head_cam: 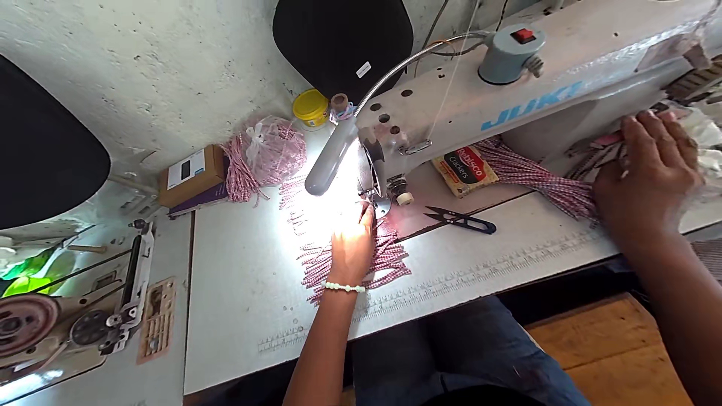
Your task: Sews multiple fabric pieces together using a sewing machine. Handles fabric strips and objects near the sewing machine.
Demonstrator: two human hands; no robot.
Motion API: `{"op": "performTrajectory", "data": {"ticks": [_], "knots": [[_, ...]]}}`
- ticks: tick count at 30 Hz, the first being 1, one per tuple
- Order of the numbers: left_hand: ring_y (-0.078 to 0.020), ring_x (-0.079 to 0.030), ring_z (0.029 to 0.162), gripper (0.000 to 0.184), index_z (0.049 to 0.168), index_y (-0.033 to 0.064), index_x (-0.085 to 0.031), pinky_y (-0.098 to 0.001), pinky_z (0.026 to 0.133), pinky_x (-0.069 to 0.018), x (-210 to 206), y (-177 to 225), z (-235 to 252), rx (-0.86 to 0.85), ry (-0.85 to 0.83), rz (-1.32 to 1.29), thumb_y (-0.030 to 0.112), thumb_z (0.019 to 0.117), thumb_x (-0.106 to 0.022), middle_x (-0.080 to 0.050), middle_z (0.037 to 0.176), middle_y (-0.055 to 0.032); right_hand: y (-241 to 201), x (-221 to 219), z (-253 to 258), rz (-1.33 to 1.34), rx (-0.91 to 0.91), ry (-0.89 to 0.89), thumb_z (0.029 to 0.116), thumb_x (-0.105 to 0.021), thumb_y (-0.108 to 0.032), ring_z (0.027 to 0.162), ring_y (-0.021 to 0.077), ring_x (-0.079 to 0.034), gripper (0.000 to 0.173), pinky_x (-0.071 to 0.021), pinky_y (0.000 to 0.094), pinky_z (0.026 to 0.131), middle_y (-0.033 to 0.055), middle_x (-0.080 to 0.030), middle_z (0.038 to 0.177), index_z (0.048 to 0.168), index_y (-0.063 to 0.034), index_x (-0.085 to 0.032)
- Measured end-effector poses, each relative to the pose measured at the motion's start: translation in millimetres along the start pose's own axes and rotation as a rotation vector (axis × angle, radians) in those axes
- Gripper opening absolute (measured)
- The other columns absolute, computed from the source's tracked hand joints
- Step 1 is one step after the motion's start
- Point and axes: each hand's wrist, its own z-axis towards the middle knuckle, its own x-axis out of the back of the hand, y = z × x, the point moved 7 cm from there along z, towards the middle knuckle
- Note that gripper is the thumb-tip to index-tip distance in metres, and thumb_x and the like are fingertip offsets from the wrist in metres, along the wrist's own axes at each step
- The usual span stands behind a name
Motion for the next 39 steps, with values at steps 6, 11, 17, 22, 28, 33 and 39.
{"op": "performTrajectory", "data": {"ticks": [6, 11, 17, 22, 28, 33, 39], "knots": [[-0.0331, -0.065, 0.12, 0.033, 0.127, 0.0063, -0.073, -0.05, 0.101, -0.0504, -5.3, -8.4, -1.6, 0.272, -0.286, -0.194, 0.009, 0.1008, -0.053, -0.067, 0.131, -0.0176, 3.1, -1.4, -0.6, 0.006, 0.008, -0.001, 0.105, -0.038, -0.005, 0.15, 0.047, -0.032, 0.045, -0.0247, 0.0556, 0.124, 0.0283, -0.043, 0.156, 0.148, 0.0053, -0.047], [-0.0276, -0.055, 0.133, 0.036, 0.133, 0.0111, -0.07, -0.0491, 0.112, -0.0394, -6.5, -16.6, 0.4, 0.437, -0.378, -0.343, 0.012, 0.1031, -0.05, -0.062, 0.141, -0.0135, 1.4, 1.2, -1.1, 0.014, -0.001, -0.007, 0.1045, -0.038, -0.005, 0.15, 0.0481, -0.031, 0.045, -0.0252, 0.0576, 0.123, 0.029, -0.042, 0.156, 0.148, 0.0057, -0.047], [-0.022, -0.074, 0.103, 0.019, 0.109, 0.0114, -0.081, -0.0426, 0.093, -0.056, 12.9, -8.3, -8.6, 0.2, -0.147, -0.359, 0.012, 0.0962, -0.066, -0.078, 0.109, -0.0084, 1.6, 0.2, -0.4, 0.043, 0.012, -0.008, 0.1038, -0.04, -0.003, 0.151, 0.0487, -0.03, 0.045, -0.024, 0.0576, 0.123, 0.0306, -0.042, 0.156, 0.147, 0.0074, -0.047], [-0.0243, -0.075, 0.092, 0.015, 0.098, 0.0067, -0.08, -0.0429, 0.086, -0.0592, 9.1, -9.2, -7.6, 0.088, -0.081, -0.26, 0.006, 0.0953, -0.065, -0.078, 0.096, -0.0101, 3.1, -0.6, -0.1, 0.036, 0.008, -0.007, 0.104, -0.04, -0.003, 0.151, 0.048, -0.03, 0.045, -0.0238, 0.0568, 0.124, 0.0297, -0.042, 0.156, 0.147, 0.0063, -0.047], [-0.0274, -0.074, 0.092, 0.017, 0.096, 0.0036, -0.079, -0.0414, 0.082, -0.0599, 2.3, -7.5, 1.0, -0.035, 0.056, -0.096, 0.0, 0.0941, -0.063, -0.075, 0.096, -0.0133, 3.0, -0.1, -0.4, 0.04, 0.009, -0.016, 0.1028, -0.04, -0.002, 0.151, 0.0489, -0.029, 0.046, -0.024, 0.0579, 0.123, 0.0301, -0.041, 0.156, 0.147, 0.0067, -0.047], [-0.0328, -0.071, 0.111, 0.026, 0.114, 0.0034, -0.078, -0.0503, 0.094, -0.0554, -1.2, -7.9, -4.5, 0.04, -0.104, -0.154, 0.005, 0.0946, -0.06, -0.073, 0.12, -0.0168, 2.8, -0.4, -0.5, 0.03, 0.005, -0.015, 0.1029, -0.04, -0.003, 0.151, 0.048, -0.03, 0.046, -0.0249, 0.057, 0.123, 0.0296, -0.042, 0.156, 0.147, 0.0063, -0.047], [-0.0262, -0.059, 0.132, 0.033, 0.128, 0.0102, -0.073, -0.045, 0.112, -0.0435, -1.3, -21.9, 2.3, 0.236, -0.351, -0.313, 0.012, 0.1026, -0.052, -0.063, 0.142, -0.0099, 2.3, 0.0, -0.1, 0.031, 0.004, -0.003, 0.1031, -0.039, -0.003, 0.151, 0.0477, -0.03, 0.045, -0.0257, 0.0573, 0.122, 0.0283, -0.042, 0.156, 0.147, 0.006, -0.048]]}}
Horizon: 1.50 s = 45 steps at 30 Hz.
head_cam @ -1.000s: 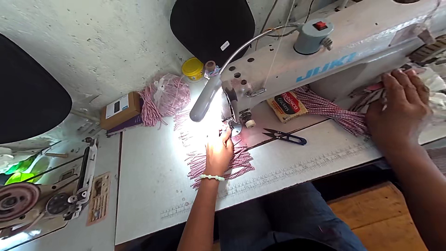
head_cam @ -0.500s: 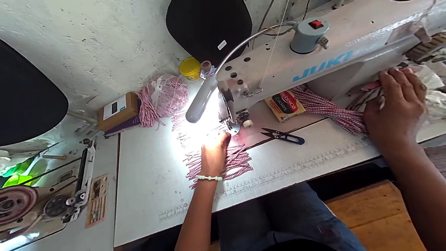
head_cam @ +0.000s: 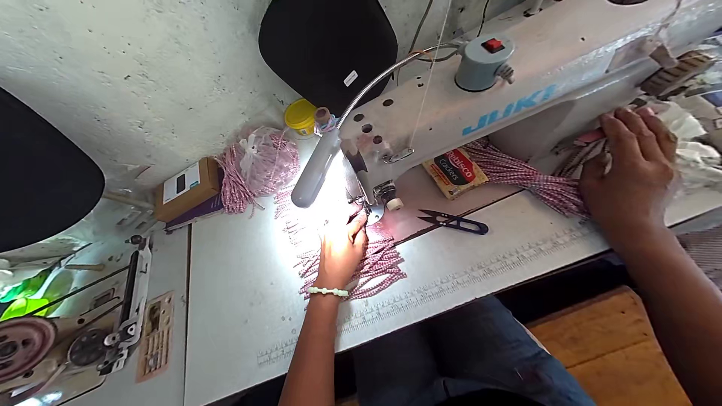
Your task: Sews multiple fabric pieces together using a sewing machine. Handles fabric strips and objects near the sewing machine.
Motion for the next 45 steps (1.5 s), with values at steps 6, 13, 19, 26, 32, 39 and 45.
{"op": "performTrajectory", "data": {"ticks": [6, 13, 19, 26, 32, 39, 45], "knots": [[-0.0301, -0.06, 0.129, 0.031, 0.126, 0.0088, -0.074, -0.0516, 0.113, -0.0395, -0.6, -7.9, 12.7, 0.023, 0.012, 0.018, 0.014, 0.103, -0.053, -0.068, 0.135, -0.0129, 0.2, -2.1, -2.1, -0.036, -0.025, -0.061, 0.1056, -0.041, -0.005, 0.139, 0.053, -0.046, 0.039, -0.0363, 0.0667, 0.111, 0.0291, -0.052, 0.148, 0.139, 0.0067, -0.057], [-0.0258, -0.059, 0.13, 0.03, 0.122, 0.0073, -0.076, -0.0455, 0.112, -0.0423, -3.8, -4.3, 4.4, 0.014, 0.047, -0.051, 0.013, 0.1019, -0.055, -0.066, 0.136, -0.0128, 5.7, -9.9, -3.5, -0.093, -0.107, -0.173, 0.1055, -0.039, -0.004, 0.136, 0.0505, -0.051, 0.04, -0.0388, 0.0716, 0.105, 0.0266, -0.054, 0.147, 0.139, 0.0038, -0.059], [-0.027, -0.059, 0.131, 0.033, 0.129, 0.0101, -0.073, -0.051, 0.111, -0.0407, -7.4, 3.1, 0.5, 0.103, 0.014, 0.019, 0.02, 0.1054, -0.051, -0.065, 0.139, -0.0104, 1.2, 1.1, -4.9, -0.058, -0.021, -0.008, 0.1059, -0.038, -0.006, 0.146, 0.0462, -0.041, 0.043, -0.0333, 0.0604, 0.118, 0.0251, -0.048, 0.154, 0.146, 0.0018, -0.052], [-0.0286, -0.056, 0.134, 0.035, 0.134, 0.0139, -0.07, -0.0554, 0.115, -0.0336, -2.4, 4.2, 6.5, 0.156, -0.032, 0.082, 0.024, 0.1072, -0.049, -0.065, 0.14, -0.0092, -1.7, 3.9, -3.8, -0.036, -0.024, 0.015, 0.1057, -0.038, -0.005, 0.147, 0.0463, -0.039, 0.042, -0.0325, 0.0592, 0.118, 0.0255, -0.048, 0.153, 0.144, 0.0031, -0.053], [-0.013, -0.072, 0.103, 0.014, 0.103, 0.0088, -0.081, -0.0291, 0.094, -0.0567, -1.3, 12.1, -24.7, -0.27, 0.152, -0.164, 0.012, 0.0923, -0.072, -0.077, 0.107, -0.0059, -1.2, 2.1, -2.0, -0.016, -0.006, 0.019, 0.1052, -0.039, -0.004, 0.148, 0.0472, -0.036, 0.042, -0.0295, 0.0586, 0.12, 0.0269, -0.047, 0.154, 0.144, 0.0049, -0.052], [-0.0278, -0.076, 0.095, 0.017, 0.104, 0.0064, -0.081, -0.0451, 0.088, -0.0589, 2.3, 6.3, -11.3, -0.218, 0.371, 0.089, 0.01, 0.0958, -0.067, -0.078, 0.1, -0.013, -2.9, 2.1, -0.9, -0.004, 0.007, 0.022, 0.1054, -0.039, -0.005, 0.149, 0.0481, -0.035, 0.043, -0.0283, 0.058, 0.121, 0.0276, -0.047, 0.154, 0.145, 0.005, -0.051], [-0.0282, -0.075, 0.092, 0.022, 0.105, 0.0093, -0.081, -0.0432, 0.078, -0.0603, -3.6, 13.6, -12.5, -0.301, 0.441, 0.29, 0.004, 0.0933, -0.064, -0.077, 0.101, -0.0135, -1.4, 0.9, 0.1, -0.016, -0.006, 0.009, 0.1054, -0.039, -0.004, 0.149, 0.0469, -0.034, 0.042, -0.0283, 0.0576, 0.121, 0.026, -0.046, 0.155, 0.145, 0.0047, -0.051]]}}
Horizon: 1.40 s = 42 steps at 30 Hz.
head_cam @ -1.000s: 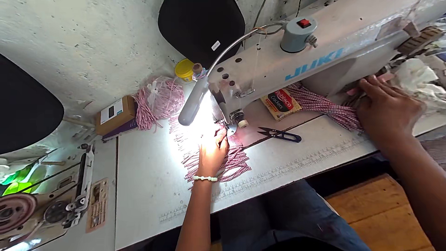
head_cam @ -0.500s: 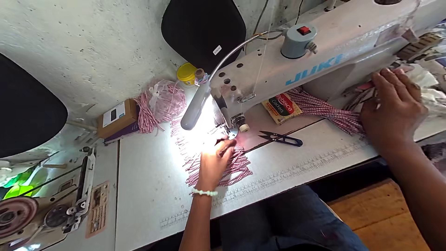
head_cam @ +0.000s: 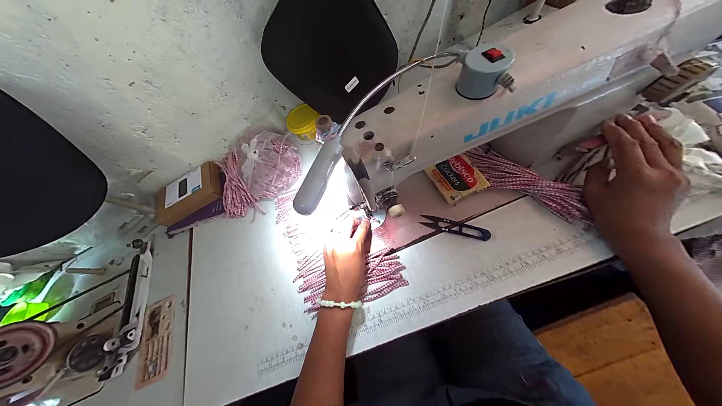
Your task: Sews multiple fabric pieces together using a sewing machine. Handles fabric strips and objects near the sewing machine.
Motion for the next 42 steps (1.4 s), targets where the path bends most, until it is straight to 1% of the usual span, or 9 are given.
{"op": "performTrajectory", "data": {"ticks": [3, 7, 9, 13, 21, 30, 35, 38, 42], "knots": [[-0.0326, -0.075, 0.099, 0.026, 0.11, 0.0075, -0.08, -0.0454, 0.078, -0.0607, -0.7, 8.6, -4.0, -0.026, -0.017, 0.079, 0.0, 0.0908, -0.064, -0.076, 0.113, -0.0167, 1.4, -0.4, -0.1, 0.004, 0.0, 0.001, 0.1051, -0.039, -0.005, 0.149, 0.0474, -0.034, 0.042, -0.0278, 0.0575, 0.121, 0.0265, -0.046, 0.154, 0.144, 0.0049, -0.051], [-0.0301, -0.076, 0.096, 0.032, 0.116, 0.0057, -0.078, -0.0408, 0.071, -0.0602, -2.1, 20.7, -9.4, -0.064, -0.078, 0.251, 0.0, 0.0882, -0.064, -0.075, 0.117, -0.0159, -0.4, 1.0, 0.0, 0.017, 0.005, 0.0, 0.1045, -0.04, -0.005, 0.149, 0.0477, -0.034, 0.043, -0.0274, 0.0576, 0.122, 0.0275, -0.046, 0.154, 0.144, 0.0055, -0.051], [-0.0291, -0.076, 0.097, 0.033, 0.118, 0.0045, -0.077, -0.0397, 0.072, -0.0604, -1.1, 24.5, -11.2, -0.072, -0.102, 0.297, 0.0, 0.0888, -0.063, -0.075, 0.117, -0.0157, -0.8, 0.7, -0.1, 0.018, 0.005, 0.004, 0.1051, -0.039, -0.005, 0.149, 0.0471, -0.034, 0.042, -0.0276, 0.0574, 0.121, 0.0273, -0.046, 0.154, 0.144, 0.0055, -0.051], [-0.0319, -0.074, 0.104, 0.033, 0.119, 0.0034, -0.076, -0.0429, 0.081, -0.0597, -2.1, 25.4, -11.8, -0.067, -0.124, 0.278, -0.002, 0.0891, -0.063, -0.074, 0.119, -0.016, -0.5, 1.2, -1.4, 0.012, 0.013, 0.006, 0.1053, -0.04, -0.004, 0.149, 0.0479, -0.033, 0.042, -0.0281, 0.0579, 0.121, 0.0274, -0.046, 0.155, 0.145, 0.0056, -0.051], [-0.0342, -0.071, 0.111, 0.035, 0.12, 0.006, -0.077, -0.0495, 0.087, -0.0564, -1.4, 23.4, -6.5, -0.073, -0.156, 0.305, -0.002, 0.0886, -0.063, -0.074, 0.123, -0.0134, 0.8, -0.2, -1.2, 0.012, 0.023, -0.004, 0.105, -0.039, -0.006, 0.149, 0.0491, -0.032, 0.044, -0.0271, 0.0584, 0.122, 0.0286, -0.045, 0.155, 0.146, 0.0059, -0.049], [-0.0327, -0.064, 0.125, 0.033, 0.12, 0.0071, -0.076, -0.0511, 0.101, -0.0497, -8.9, 12.7, 5.5, -0.036, -0.346, 0.291, 0.0, 0.093, -0.059, -0.07, 0.13, -0.0129, -0.3, 0.9, -0.8, 0.009, 0.018, -0.004, 0.1043, -0.04, -0.004, 0.149, 0.0491, -0.032, 0.044, -0.0275, 0.0584, 0.121, 0.0283, -0.044, 0.155, 0.146, 0.006, -0.049], [-0.0349, -0.067, 0.117, 0.03, 0.118, 0.0044, -0.076, -0.0524, 0.095, -0.0528, -11.0, 5.6, 13.4, 0.002, -0.303, 0.208, 0.002, 0.0939, -0.059, -0.07, 0.126, -0.0171, -1.2, 0.6, -2.1, -0.002, 0.017, -0.014, 0.106, -0.039, -0.005, 0.147, 0.0497, -0.036, 0.041, -0.0299, 0.0606, 0.119, 0.0279, -0.047, 0.153, 0.144, 0.0054, -0.052], [-0.0351, -0.067, 0.116, 0.031, 0.123, 0.0044, -0.074, -0.0515, 0.096, -0.0521, -12.3, 2.8, 17.0, 0.065, -0.361, 0.182, 0.005, 0.0982, -0.055, -0.069, 0.128, -0.0181, 1.9, -3.9, -5.2, -0.014, -0.042, -0.131, 0.1054, -0.039, -0.004, 0.139, 0.0527, -0.045, 0.04, -0.0362, 0.0686, 0.109, 0.0283, -0.052, 0.148, 0.139, 0.006, -0.057], [-0.0351, -0.07, 0.112, 0.028, 0.117, 0.0054, -0.077, -0.0507, 0.092, -0.0552, -6.9, 7.3, 12.5, 0.026, -0.259, 0.168, 0.006, 0.096, -0.058, -0.072, 0.121, -0.0184, 6.8, -9.0, -4.2, -0.034, -0.1, -0.19, 0.1058, -0.039, -0.003, 0.138, 0.0503, -0.049, 0.039, -0.0373, 0.0695, 0.108, 0.0255, -0.055, 0.147, 0.138, 0.0037, -0.06]]}}
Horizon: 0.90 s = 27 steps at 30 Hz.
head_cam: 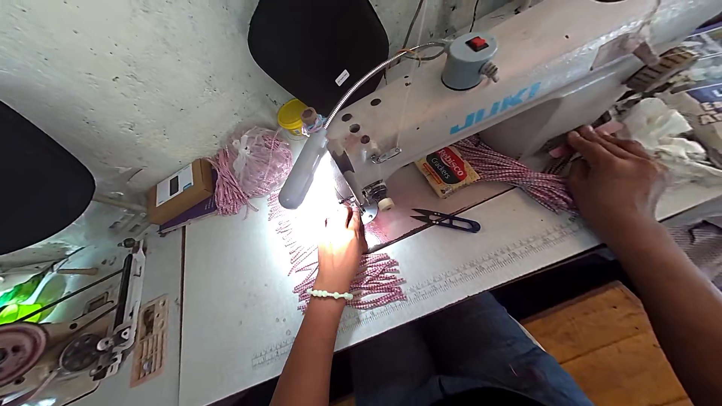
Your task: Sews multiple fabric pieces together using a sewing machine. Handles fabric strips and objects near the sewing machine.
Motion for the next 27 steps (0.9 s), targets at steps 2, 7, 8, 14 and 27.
{"op": "performTrajectory", "data": {"ticks": [2, 7, 8, 14, 27], "knots": [[-0.0346, -0.072, 0.109, 0.027, 0.115, 0.005, -0.078, -0.0503, 0.09, -0.0568, 0.7, 2.6, -6.3, -0.026, 0.075, 0.006, 0.006, 0.0949, -0.06, -0.074, 0.118, -0.0177, 0.8, -1.1, -0.2, -0.013, 0.009, 0.009, 0.1062, -0.039, -0.005, 0.138, 0.0495, -0.049, 0.04, -0.0377, 0.069, 0.108, 0.0248, -0.055, 0.148, 0.139, 0.0032, -0.06], [-0.0356, -0.073, 0.104, 0.026, 0.113, 0.0041, -0.078, -0.0495, 0.084, -0.0591, -0.3, 5.0, -9.1, -0.002, 0.108, 0.003, 0.008, 0.0948, -0.061, -0.074, 0.117, -0.0183, -6.2, 10.6, -4.5, 0.008, 0.097, 0.149, 0.1044, -0.039, -0.003, 0.145, 0.0497, -0.04, 0.043, -0.0331, 0.0616, 0.117, 0.028, -0.048, 0.153, 0.144, 0.0053, -0.052], [-0.0365, -0.073, 0.105, 0.027, 0.116, 0.0036, -0.077, -0.0504, 0.085, -0.0583, -0.5, 4.4, -7.5, 0.016, 0.075, -0.005, 0.008, 0.0955, -0.06, -0.073, 0.119, -0.0194, -7.6, 11.6, -4.2, 0.01, 0.104, 0.161, 0.1047, -0.039, -0.003, 0.146, 0.0493, -0.038, 0.042, -0.0321, 0.0605, 0.118, 0.0282, -0.047, 0.153, 0.144, 0.0059, -0.052], [-0.037, -0.071, 0.105, 0.028, 0.121, 0.0032, -0.074, -0.0531, 0.087, -0.0565, 1.9, -11.1, 3.4, 0.121, -0.015, -0.114, 0.01, 0.0982, -0.06, -0.071, 0.118, -0.0198, -6.7, 10.8, -2.0, 0.013, 0.123, 0.181, 0.1045, -0.04, -0.004, 0.148, 0.0485, -0.036, 0.043, -0.0308, 0.0596, 0.119, 0.0276, -0.046, 0.154, 0.145, 0.0054, -0.051], [-0.0324, -0.064, 0.108, 0.035, 0.1, 0.0004, -0.074, -0.0552, 0.109, -0.0353, 6.8, -54.7, -20.2, 0.367, -0.322, -0.306, 0.034, 0.0977, -0.065, -0.071, 0.101, -0.0158, -8.2, 11.1, -0.1, 0.051, 0.11, 0.181, 0.1045, -0.041, -0.004, 0.15, 0.0483, -0.031, 0.043, -0.027, 0.058, 0.122, 0.0282, -0.045, 0.155, 0.146, 0.0052, -0.049]]}}
